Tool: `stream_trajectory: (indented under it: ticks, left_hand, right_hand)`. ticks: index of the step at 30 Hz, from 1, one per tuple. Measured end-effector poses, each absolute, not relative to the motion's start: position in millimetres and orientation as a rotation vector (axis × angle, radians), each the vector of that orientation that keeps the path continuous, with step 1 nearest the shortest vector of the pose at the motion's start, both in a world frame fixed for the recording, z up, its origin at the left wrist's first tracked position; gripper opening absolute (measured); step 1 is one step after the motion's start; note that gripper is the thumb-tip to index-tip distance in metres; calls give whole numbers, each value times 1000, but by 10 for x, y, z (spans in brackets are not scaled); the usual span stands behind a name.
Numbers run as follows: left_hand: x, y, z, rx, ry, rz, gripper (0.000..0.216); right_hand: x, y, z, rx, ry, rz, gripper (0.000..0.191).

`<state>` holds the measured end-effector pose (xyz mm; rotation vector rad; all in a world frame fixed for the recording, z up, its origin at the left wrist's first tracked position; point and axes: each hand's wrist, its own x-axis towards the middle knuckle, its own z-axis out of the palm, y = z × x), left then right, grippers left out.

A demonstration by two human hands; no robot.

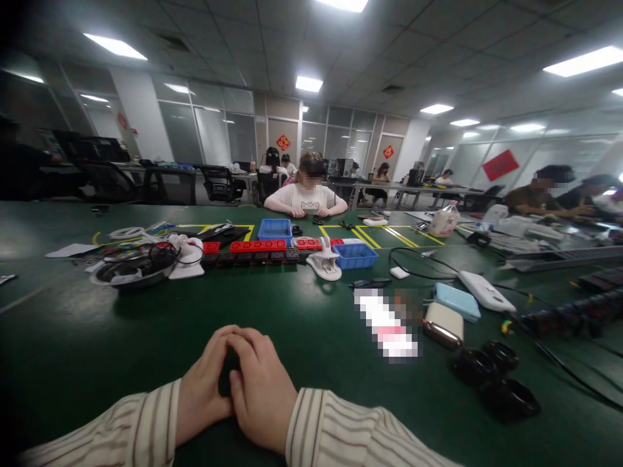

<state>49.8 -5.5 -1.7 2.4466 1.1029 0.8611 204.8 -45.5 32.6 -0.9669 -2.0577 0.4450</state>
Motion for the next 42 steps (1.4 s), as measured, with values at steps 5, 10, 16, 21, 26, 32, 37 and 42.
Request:
stream_trajectory:
  ticks: [5,10,16,21,26,32,37,42]
  left_hand:
    - [451,-16,74,2503,1123,662,41]
    - [462,-2,137,2557,1022,519,37]
    - [361,195,131,2621,743,440,42]
    - [316,239,111,2656,661,430,47]
    - [298,170,103,2662,705,446,71]
    - [250,5,94,2608,904,493,86]
    - [304,-115,125,2568,1000,492,56]
    - [321,-51,138,2558,882,458,43]
  right_hand:
    - [2007,-484,353,-941,-2051,577,42]
    - [1938,-498,346,-1276,-2115,390,19]
    - [1976,-480,320,-1041,-2252,273,12]
    - [1989,-490,325,-565,-2268,284,26]
    - [1981,-508,339,-543,-2211,265,37]
    - [1983,-539,340,-848,-2128,275,36]
    - [1950,-529,296,-1166,-2156,306,32]
    - [1962,-520,314,-1016,-2240,312,17]
